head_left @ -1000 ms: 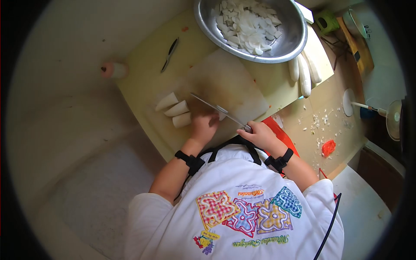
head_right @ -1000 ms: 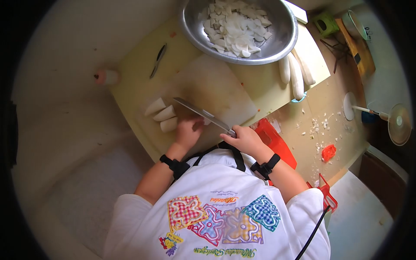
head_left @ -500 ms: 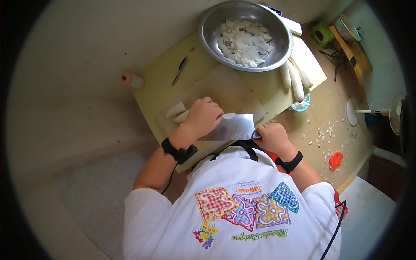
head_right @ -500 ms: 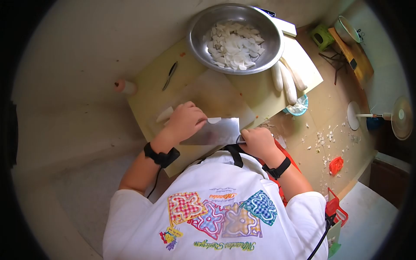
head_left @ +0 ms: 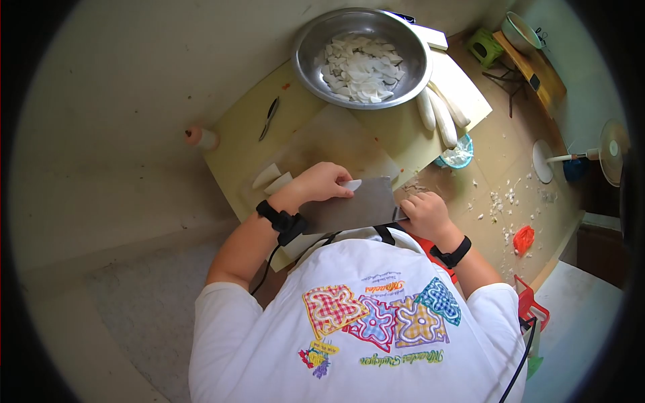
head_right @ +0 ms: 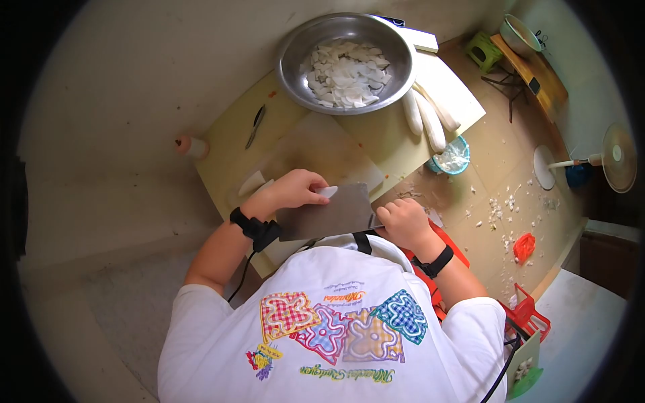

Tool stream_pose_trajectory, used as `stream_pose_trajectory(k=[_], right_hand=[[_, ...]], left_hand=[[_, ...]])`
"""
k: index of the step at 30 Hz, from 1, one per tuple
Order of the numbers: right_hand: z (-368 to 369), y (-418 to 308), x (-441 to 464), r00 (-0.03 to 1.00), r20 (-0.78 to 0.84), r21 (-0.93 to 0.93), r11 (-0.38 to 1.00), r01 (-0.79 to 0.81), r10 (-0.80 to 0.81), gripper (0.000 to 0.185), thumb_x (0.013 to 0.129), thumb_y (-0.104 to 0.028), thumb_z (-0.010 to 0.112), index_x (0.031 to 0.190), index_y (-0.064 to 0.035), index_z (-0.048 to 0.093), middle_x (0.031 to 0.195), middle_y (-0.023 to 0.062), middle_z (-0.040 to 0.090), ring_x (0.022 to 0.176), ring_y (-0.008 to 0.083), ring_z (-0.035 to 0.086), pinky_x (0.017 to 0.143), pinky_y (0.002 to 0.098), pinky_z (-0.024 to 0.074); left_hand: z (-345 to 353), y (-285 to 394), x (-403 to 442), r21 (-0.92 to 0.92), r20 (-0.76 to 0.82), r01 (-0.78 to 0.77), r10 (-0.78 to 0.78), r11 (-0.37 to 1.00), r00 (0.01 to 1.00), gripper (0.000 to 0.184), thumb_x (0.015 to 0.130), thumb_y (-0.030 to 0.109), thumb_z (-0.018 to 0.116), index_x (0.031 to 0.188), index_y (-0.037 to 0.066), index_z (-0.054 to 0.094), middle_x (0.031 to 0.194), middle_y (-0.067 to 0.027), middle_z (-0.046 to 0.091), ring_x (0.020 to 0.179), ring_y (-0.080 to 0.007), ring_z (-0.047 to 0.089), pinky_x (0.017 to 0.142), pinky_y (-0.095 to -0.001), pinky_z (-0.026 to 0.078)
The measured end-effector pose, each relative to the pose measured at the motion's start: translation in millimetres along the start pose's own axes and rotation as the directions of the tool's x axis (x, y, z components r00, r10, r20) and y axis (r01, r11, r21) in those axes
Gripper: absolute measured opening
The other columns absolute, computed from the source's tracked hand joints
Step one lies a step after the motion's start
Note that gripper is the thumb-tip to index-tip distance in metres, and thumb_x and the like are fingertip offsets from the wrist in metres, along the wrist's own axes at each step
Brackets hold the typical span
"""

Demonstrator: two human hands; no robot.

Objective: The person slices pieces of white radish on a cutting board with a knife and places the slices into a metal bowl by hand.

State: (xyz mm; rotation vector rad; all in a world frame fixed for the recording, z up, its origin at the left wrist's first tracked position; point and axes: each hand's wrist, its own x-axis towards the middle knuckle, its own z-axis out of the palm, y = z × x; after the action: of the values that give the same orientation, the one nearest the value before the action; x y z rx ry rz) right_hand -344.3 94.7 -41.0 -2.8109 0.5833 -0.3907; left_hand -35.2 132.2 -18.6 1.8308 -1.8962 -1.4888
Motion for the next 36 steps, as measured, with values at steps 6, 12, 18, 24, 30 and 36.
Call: stream_pose_trajectory(k=[6,12,18,24,30,36], right_hand=[[4.9,-3.6,-13.5,1.0,-0.011,0.029,0.999,-0.025,0.025,0.029,0.061,-0.028,0.077,0.075,-0.0131,0.057,0.069,0.0033,0.057,0.068,0.024,0.06,0.062,0.0372,0.0465],[14.2,-9.9,-31.7,0.996,-0.05,0.038,0.997,-0.066,0.068,0.024,0.062,-0.026,0.074,0.069,-0.0124,0.056,0.065,0.0041,0.058,0.063,0.0251,0.061,0.058,0.0376,0.0482],[18.4,-13.8,-49.7,0.989,-0.062,0.044,0.99,-0.13,0.133,0.024,0.06,-0.025,0.076,0.067,-0.0122,0.056,0.062,0.0049,0.057,0.059,0.0253,0.06,0.055,0.0378,0.0477],[15.8,-14.0,-68.2,0.949,0.0,0.095,0.945,-0.313,0.315,0.023,0.062,-0.022,0.077,0.068,-0.0102,0.058,0.063,0.008,0.059,0.06,0.028,0.062,0.055,0.0402,0.0488],[20.2,-14.9,-55.2,0.768,0.252,0.326,0.695,-0.64,0.589,0.022,0.074,-0.021,0.07,0.073,-0.0014,0.059,0.066,0.0167,0.061,0.06,0.0361,0.062,0.057,0.0414,0.0494],[46.8,-5.1,-22.6,0.657,0.501,0.428,0.499,-0.754,0.564,0.025,0.083,-0.019,0.064,0.075,0.0028,0.055,0.062,0.0176,0.055,0.056,0.0264,0.054,0.055,0.0393,0.0434]], left_hand=[[9.0,-22.5,19.4,-0.328,-0.048,0.05,-0.069,0.943,0.996,0.028,0.087,0.019,0.074,0.108,0.0,0.07,0.095,-0.0065,0.073,0.084,-0.0139,0.066,0.078,-0.0294,0.052],[-47.4,15.5,57.5,-0.636,-0.197,-0.16,0.042,0.755,0.98,0.036,0.093,0.023,0.068,0.12,0.0,0.064,0.097,-0.0036,0.07,0.084,-0.0111,0.065,0.072,-0.0265,0.051],[-96.5,41.8,62.2,-0.754,-0.461,-0.275,-0.183,0.596,0.868,0.057,0.094,0.027,0.064,0.142,0.002,0.046,0.119,-0.0079,0.066,0.093,-0.0146,0.066,0.072,-0.0274,0.05],[-28.7,-92.0,27.2,-0.788,-0.461,-0.084,-0.494,0.609,0.737,0.04,0.092,0.023,0.065,0.126,0.004,0.057,0.109,-0.0075,0.066,0.084,-0.0159,0.064,0.069,-0.0282,0.05],[105.5,-151.0,-12.9,-0.429,-0.691,0.011,-0.336,0.903,0.64,0.024,0.088,0.016,0.067,0.108,0.004,0.061,0.098,-0.0087,0.066,0.077,-0.0179,0.062,0.07,-0.0323,0.052],[135.4,-116.7,-10.0,-0.135,-0.711,0.066,-0.143,0.989,0.688,0.023,0.083,0.013,0.07,0.104,0.005,0.063,0.101,-0.0133,0.064,0.087,-0.0292,0.064,0.073,-0.0375,0.053]])
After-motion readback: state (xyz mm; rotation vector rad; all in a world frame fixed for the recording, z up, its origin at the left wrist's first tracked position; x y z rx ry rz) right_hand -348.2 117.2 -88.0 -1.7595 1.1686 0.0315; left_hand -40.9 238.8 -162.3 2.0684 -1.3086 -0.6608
